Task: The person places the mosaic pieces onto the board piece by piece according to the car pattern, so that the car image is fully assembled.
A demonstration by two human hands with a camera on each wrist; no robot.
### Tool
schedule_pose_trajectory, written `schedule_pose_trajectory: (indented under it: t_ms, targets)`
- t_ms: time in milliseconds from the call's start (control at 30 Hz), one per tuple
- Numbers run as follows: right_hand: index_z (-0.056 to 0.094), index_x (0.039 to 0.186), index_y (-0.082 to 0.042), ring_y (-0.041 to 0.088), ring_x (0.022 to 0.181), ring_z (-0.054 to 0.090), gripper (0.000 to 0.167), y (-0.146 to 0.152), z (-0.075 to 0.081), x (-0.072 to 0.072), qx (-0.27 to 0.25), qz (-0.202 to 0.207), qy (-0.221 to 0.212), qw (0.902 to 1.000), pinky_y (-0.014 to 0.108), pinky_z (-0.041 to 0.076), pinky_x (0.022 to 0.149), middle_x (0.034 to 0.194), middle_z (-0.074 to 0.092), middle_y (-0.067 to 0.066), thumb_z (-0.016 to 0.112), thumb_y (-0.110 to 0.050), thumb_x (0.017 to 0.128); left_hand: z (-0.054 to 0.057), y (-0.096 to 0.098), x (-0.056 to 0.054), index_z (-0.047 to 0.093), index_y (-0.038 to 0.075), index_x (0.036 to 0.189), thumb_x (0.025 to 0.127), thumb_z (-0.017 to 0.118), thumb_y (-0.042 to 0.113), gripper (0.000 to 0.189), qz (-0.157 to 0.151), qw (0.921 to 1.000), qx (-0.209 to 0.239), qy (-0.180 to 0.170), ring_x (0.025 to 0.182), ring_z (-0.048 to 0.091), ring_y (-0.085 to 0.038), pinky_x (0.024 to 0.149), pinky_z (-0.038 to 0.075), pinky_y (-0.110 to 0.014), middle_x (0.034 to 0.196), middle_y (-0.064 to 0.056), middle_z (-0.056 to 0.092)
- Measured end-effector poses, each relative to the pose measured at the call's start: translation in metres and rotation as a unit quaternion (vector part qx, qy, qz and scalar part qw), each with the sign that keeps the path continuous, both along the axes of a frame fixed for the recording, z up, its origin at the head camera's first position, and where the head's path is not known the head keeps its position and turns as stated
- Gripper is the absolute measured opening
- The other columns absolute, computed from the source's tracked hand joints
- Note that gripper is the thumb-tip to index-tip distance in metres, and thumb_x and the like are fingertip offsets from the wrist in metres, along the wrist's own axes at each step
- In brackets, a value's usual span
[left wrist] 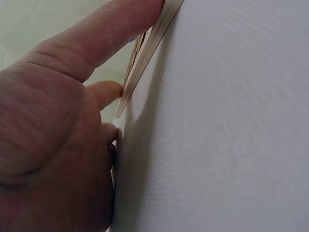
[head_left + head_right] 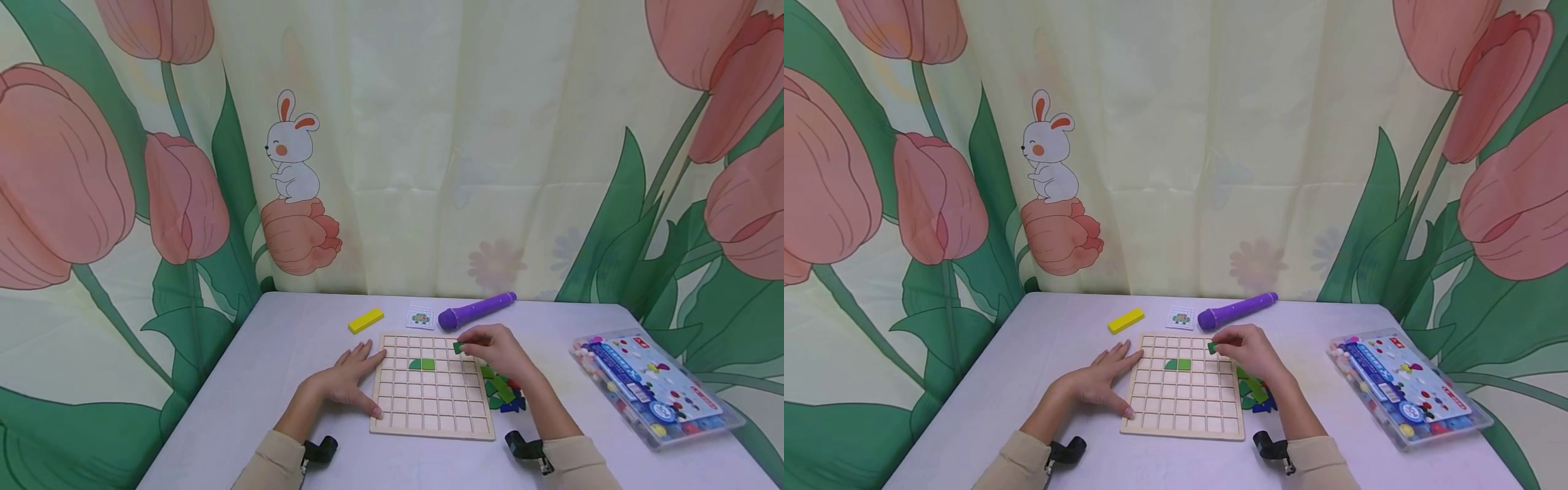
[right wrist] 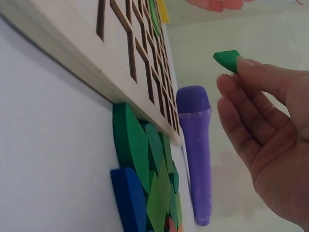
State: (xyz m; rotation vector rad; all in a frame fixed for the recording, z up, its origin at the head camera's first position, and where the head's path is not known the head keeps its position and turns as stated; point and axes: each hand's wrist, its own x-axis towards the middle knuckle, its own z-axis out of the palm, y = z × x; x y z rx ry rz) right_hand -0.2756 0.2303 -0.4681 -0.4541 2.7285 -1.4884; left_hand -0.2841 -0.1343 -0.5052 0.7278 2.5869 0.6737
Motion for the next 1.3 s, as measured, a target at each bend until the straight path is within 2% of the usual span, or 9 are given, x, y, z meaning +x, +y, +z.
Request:
schedule_pose_trajectory:
  t_ms: [167, 400, 633, 933, 1133, 1300]
  targets:
    - [0.077, 0.114, -0.001, 0.016, 0.089, 0.068, 0.019, -0.01, -0.002, 0.0, 0.013, 0.015, 0.039, 0.9991, 0.022, 0.057, 0.077, 0.105, 0.077, 0.006, 0.07, -0.004, 0.097, 0.0, 0.0, 0.0, 0.024, 0.027, 0.167, 0.068, 0.086, 0.067, 0.124, 0.0, 1.0, 0.001, 0.0, 0.164, -0.003, -0.032, 0.131, 0.002, -0.058, 0.176, -0.014, 0.003]
    - [0.077, 0.115, -0.001, 0.015, 0.085, 0.061, 0.019, -0.022, -0.007, 0.001, 0.024, 0.024, 0.056, 0.9979, 0.023, 0.054, 0.074, 0.103, 0.075, 0.005, 0.069, -0.002, 0.097, 0.002, 0.0, 0.0, 0.024, 0.027, 0.167, 0.068, 0.086, 0.068, 0.124, 0.002, 1.0, 0.001, -0.005, 0.164, -0.002, -0.032, 0.131, 0.002, -0.058, 0.177, -0.013, 0.003]
    - [0.075, 0.114, -0.003, 0.017, 0.083, 0.061, 0.017, -0.034, -0.006, -0.002, 0.043, 0.026, 0.03, 0.9983, 0.023, 0.054, 0.072, 0.097, 0.074, 0.003, 0.071, -0.005, 0.097, 0.001, 0.0, 0.0, 0.024, 0.027, 0.167, 0.068, 0.086, 0.067, 0.123, 0.0, 1.0, 0.001, -0.006, 0.164, -0.003, -0.032, 0.131, 0.002, -0.058, 0.177, -0.013, 0.002]
    - [0.078, 0.108, -0.005, 0.017, 0.084, 0.06, 0.014, -0.044, 0.0, -0.005, 0.056, -0.02, 0.021, 0.998, 0.026, 0.053, 0.074, 0.094, 0.073, 0.001, 0.073, -0.005, 0.095, 0.001, 0.001, 0.001, 0.024, 0.027, 0.167, 0.068, 0.086, 0.067, 0.123, 0.002, 1.0, -0.005, -0.002, 0.164, -0.002, -0.032, 0.131, 0.002, -0.058, 0.176, -0.014, 0.003]
    - [0.077, 0.106, -0.006, 0.017, 0.086, 0.058, 0.012, -0.049, -0.002, -0.006, 0.077, -0.009, 0.009, 0.9969, 0.029, 0.052, 0.079, 0.092, 0.071, 0.002, 0.072, -0.004, 0.096, 0.002, 0.001, 0.001, 0.024, 0.027, 0.167, 0.068, 0.086, 0.067, 0.123, 0.001, 1.0, -0.006, -0.001, 0.164, -0.001, -0.032, 0.131, 0.003, -0.058, 0.176, -0.014, 0.003]
    - [0.078, 0.102, -0.009, 0.017, 0.086, 0.056, 0.012, -0.051, -0.007, -0.005, 0.102, -0.01, -0.003, 0.9947, 0.032, 0.049, 0.08, 0.09, 0.068, -0.001, 0.071, -0.002, 0.095, 0.001, 0.001, 0.001, 0.024, 0.027, 0.167, 0.068, 0.085, 0.068, 0.123, 0.002, 1.0, -0.006, -0.002, 0.164, -0.001, -0.032, 0.131, 0.003, -0.059, 0.176, -0.014, 0.003]
